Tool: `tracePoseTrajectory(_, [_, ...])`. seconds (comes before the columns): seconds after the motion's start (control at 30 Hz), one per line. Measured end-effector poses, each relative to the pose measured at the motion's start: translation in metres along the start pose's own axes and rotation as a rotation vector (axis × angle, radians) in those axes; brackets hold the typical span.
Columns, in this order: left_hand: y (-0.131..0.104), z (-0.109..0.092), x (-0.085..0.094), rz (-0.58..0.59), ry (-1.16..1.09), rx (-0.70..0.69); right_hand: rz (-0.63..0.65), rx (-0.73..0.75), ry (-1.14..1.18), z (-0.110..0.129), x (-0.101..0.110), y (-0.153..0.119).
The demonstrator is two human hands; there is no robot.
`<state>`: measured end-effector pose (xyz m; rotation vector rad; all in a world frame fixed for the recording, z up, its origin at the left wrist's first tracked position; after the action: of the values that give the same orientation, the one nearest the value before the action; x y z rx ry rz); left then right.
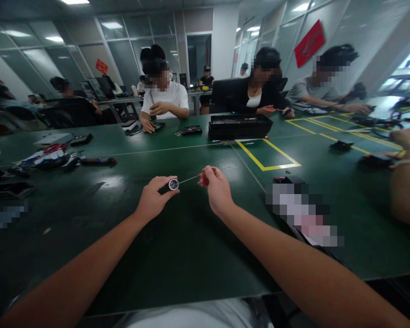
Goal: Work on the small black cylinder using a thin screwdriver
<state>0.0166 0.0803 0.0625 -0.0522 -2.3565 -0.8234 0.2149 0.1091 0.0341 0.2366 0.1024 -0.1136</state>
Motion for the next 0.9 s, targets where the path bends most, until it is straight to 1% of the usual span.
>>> tracePoseTrajectory(0.1, [0.000, 0.007, -0.002, 0.012, 0.008, 0.068, -0.032, 0.020, -0.043, -0.001, 0.003, -0.001])
tracePoseTrajectory(0.23, [-0.001, 0.009, -0.006, 0.031, 0.030, 0.072, 0.007, 0.153, -0.161, 0.018, -0.003, -0.011])
tracePoseTrajectory(0.33, [-0.002, 0.009, -0.008, 0.045, 0.035, 0.068, 0.020, 0.206, -0.249, 0.029, -0.006, -0.017])
tracePoseTrajectory(0.5, [-0.002, 0.012, -0.009, 0.046, 0.034, 0.082, 0.040, 0.254, -0.325, 0.034, -0.008, -0.020])
tracePoseTrajectory(0.6, [-0.002, 0.013, -0.009, 0.053, 0.041, 0.089, 0.052, 0.272, -0.416, 0.039, -0.010, -0.022])
tracePoseTrajectory(0.73, [-0.003, 0.014, -0.008, 0.039, 0.043, 0.085, 0.004, 0.285, -0.605, 0.049, -0.006, -0.023])
tracePoseTrajectory(0.8, [-0.003, 0.014, -0.008, 0.036, 0.045, 0.076, -0.020, 0.297, -0.655, 0.053, -0.005, -0.023])
tracePoseTrajectory(0.9, [-0.003, 0.014, -0.010, 0.046, 0.044, 0.066, 0.031, 0.317, -0.652, 0.054, -0.011, -0.024])
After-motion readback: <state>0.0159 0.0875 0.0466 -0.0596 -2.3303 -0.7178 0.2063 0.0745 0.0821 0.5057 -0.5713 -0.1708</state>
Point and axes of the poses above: each hand's wrist, its own y-axis towards the middle knuckle, its own x-axis out of the back of the hand, z = x × y, the point moved 10 cm from there along y, towards the middle knuckle, and after that the axes turned 4 degrees about -y, right-handed, at the moved point
